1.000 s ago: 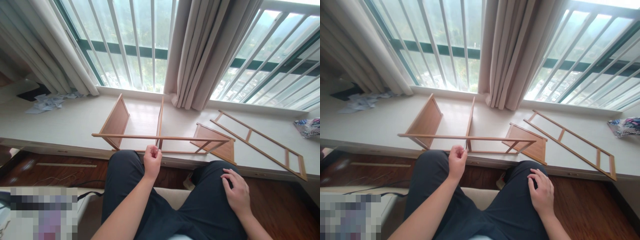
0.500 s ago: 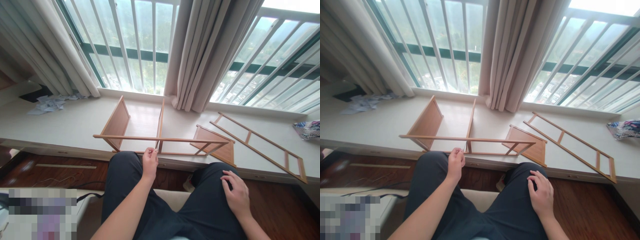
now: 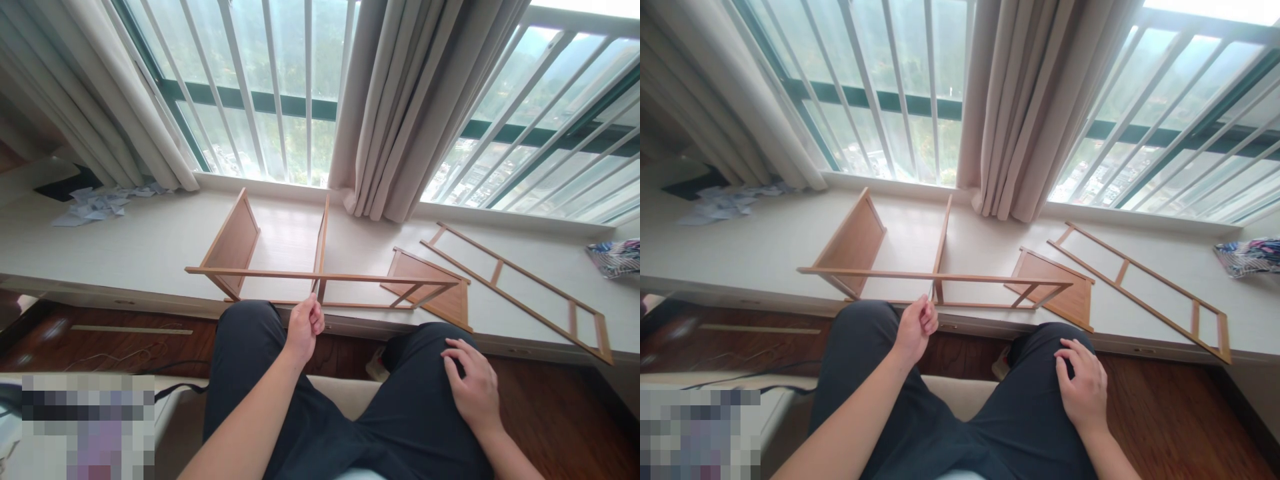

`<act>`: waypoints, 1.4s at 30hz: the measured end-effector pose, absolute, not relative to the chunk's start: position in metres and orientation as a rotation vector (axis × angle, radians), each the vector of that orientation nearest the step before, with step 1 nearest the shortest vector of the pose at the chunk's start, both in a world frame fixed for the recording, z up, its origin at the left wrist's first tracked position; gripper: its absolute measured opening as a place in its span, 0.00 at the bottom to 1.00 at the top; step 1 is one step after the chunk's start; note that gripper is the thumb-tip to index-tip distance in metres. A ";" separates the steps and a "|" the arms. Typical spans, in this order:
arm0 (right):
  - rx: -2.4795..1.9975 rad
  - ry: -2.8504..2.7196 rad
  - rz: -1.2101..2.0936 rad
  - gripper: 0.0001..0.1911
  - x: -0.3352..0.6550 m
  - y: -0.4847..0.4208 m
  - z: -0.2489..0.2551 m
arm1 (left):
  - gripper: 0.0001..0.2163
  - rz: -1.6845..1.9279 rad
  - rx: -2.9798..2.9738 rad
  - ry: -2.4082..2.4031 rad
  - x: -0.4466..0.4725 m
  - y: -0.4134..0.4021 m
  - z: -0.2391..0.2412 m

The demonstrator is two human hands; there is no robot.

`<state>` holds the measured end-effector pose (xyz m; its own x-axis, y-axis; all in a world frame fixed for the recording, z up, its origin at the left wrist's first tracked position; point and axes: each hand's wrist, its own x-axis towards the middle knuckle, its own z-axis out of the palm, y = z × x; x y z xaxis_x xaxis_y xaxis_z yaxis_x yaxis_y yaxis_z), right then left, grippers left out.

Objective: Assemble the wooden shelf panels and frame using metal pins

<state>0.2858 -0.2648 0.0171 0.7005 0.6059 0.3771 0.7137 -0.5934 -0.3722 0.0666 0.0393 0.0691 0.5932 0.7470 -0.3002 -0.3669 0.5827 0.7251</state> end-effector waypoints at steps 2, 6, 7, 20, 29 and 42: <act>-2.407 -1.008 -0.287 0.18 0.286 -0.264 0.017 | 0.23 0.719 0.672 0.641 0.067 0.040 0.068; -2.399 -1.016 -0.291 0.18 0.286 -0.263 0.017 | 0.22 0.749 0.684 0.649 0.068 0.040 0.068; -2.398 -1.016 -0.296 0.18 0.286 -0.263 0.018 | 0.23 0.756 0.691 0.651 0.068 0.040 0.068; -2.401 -1.004 -0.295 0.18 0.286 -0.264 0.017 | 0.22 0.828 0.807 0.701 0.069 0.043 0.063; -2.401 -1.014 -0.314 0.18 0.285 -0.264 0.018 | 0.21 0.926 0.941 0.755 0.070 0.045 0.059; -2.400 -1.007 -0.307 0.18 0.286 -0.264 0.017 | 0.19 1.060 1.353 0.891 0.066 0.048 0.056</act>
<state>0.2861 -0.2642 0.0168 0.6986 0.5989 0.3914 0.7154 -0.5915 -0.3719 0.0660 0.0479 0.0556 0.3061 0.9478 0.0893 -0.0751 -0.0695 0.9948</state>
